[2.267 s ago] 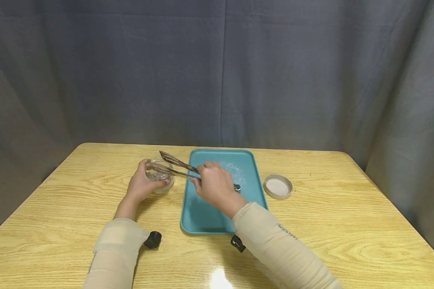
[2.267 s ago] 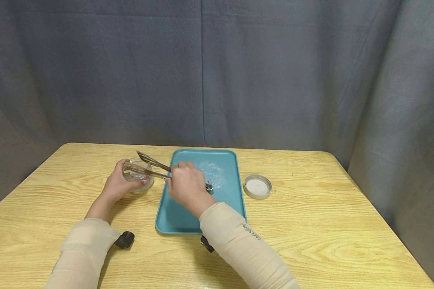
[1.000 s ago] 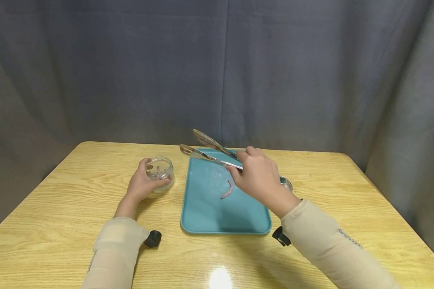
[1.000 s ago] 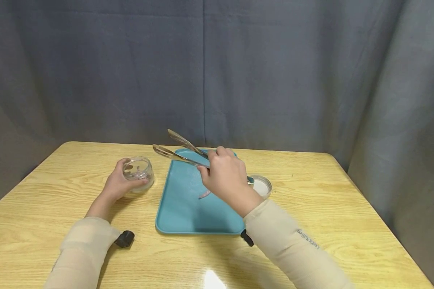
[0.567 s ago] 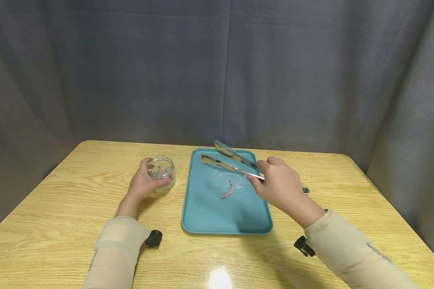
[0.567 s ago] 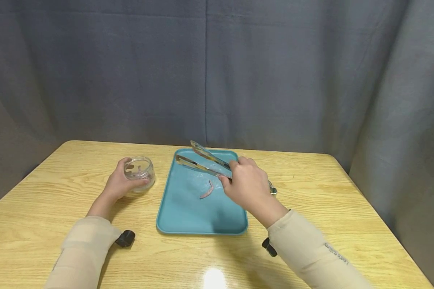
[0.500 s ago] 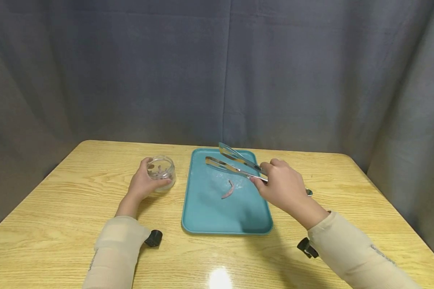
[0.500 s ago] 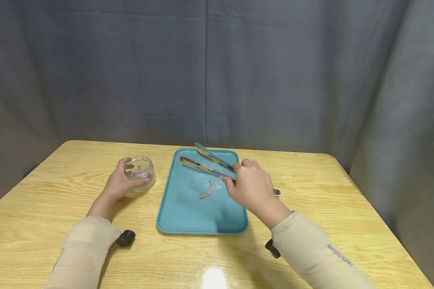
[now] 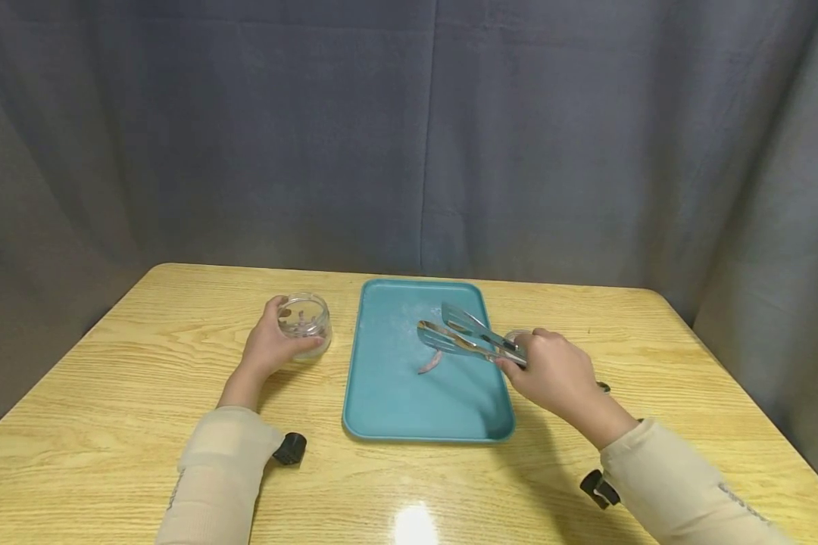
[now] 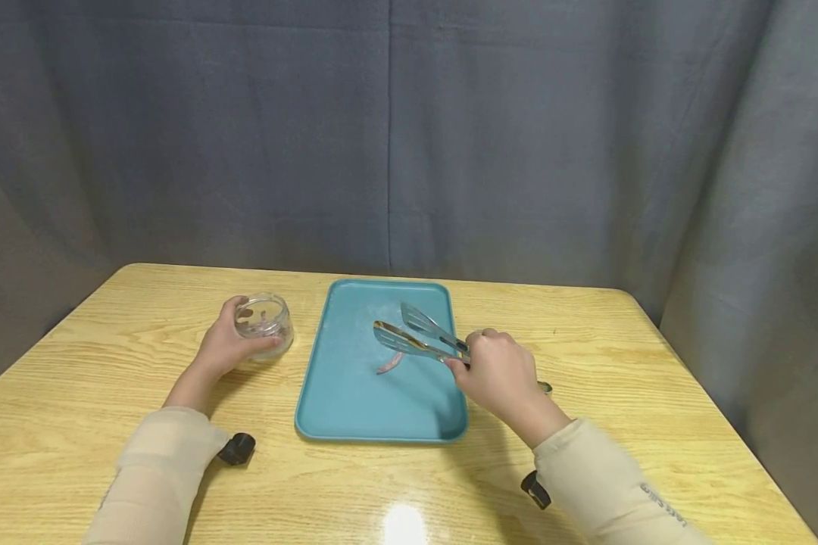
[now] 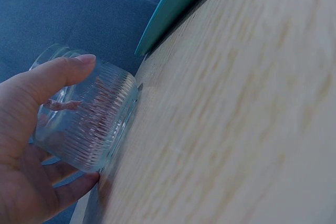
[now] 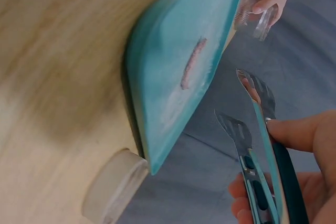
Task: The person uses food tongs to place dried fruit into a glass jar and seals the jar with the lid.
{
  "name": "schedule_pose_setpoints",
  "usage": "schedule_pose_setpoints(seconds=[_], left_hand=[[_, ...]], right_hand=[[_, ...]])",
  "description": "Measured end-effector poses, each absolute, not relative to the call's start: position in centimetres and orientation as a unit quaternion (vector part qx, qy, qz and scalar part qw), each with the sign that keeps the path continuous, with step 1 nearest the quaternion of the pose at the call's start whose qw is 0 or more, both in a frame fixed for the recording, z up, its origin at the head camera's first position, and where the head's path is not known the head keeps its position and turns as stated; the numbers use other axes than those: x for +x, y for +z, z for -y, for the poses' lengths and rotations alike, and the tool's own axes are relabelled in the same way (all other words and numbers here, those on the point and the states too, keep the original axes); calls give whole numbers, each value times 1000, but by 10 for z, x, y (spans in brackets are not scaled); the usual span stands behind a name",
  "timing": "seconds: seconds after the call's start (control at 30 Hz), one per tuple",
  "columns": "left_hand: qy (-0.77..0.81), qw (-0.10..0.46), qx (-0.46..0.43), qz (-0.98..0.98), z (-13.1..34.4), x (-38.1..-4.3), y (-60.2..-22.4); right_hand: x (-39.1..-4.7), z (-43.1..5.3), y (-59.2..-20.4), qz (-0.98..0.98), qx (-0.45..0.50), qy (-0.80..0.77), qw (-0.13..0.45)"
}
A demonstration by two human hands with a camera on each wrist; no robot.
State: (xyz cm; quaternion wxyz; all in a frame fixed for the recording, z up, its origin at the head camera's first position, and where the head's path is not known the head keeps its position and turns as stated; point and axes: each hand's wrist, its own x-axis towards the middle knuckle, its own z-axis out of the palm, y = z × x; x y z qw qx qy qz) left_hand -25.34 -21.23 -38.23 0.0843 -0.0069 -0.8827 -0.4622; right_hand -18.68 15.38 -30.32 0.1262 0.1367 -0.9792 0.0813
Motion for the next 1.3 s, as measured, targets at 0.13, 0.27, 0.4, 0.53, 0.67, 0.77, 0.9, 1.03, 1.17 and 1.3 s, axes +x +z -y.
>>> schedule_pose_setpoints(seconds=[0.13,0.27,0.4,0.53,0.67,0.77,0.9,1.03,1.17,1.3], left_hand=[[-462,84,-5,883,213,-253,-382],[-461,84,-7,883,212,-253,-382],[-459,87,-8,884,212,-253,-381],[-458,88,-8,884,212,-252,-381],[-458,88,-10,884,212,-252,-382],[-458,88,-11,884,212,-253,-382],[-458,85,-10,885,212,-253,-381],[-459,81,-8,885,212,-252,-380],[-460,82,-9,884,212,-252,-381],[-460,83,-10,884,212,-252,-381]], right_hand=[[-188,-152,-312,983,126,80,103],[-188,-150,-317,986,114,75,95],[-189,-149,-319,987,107,72,91],[-191,-148,-321,989,106,71,79],[-192,-146,-321,989,109,65,80],[-192,-144,-320,988,114,64,81],[-193,-141,-317,988,118,62,75],[-193,-140,-316,989,120,58,71],[-195,-138,-316,988,125,53,78],[-197,-137,-314,987,130,43,82]])
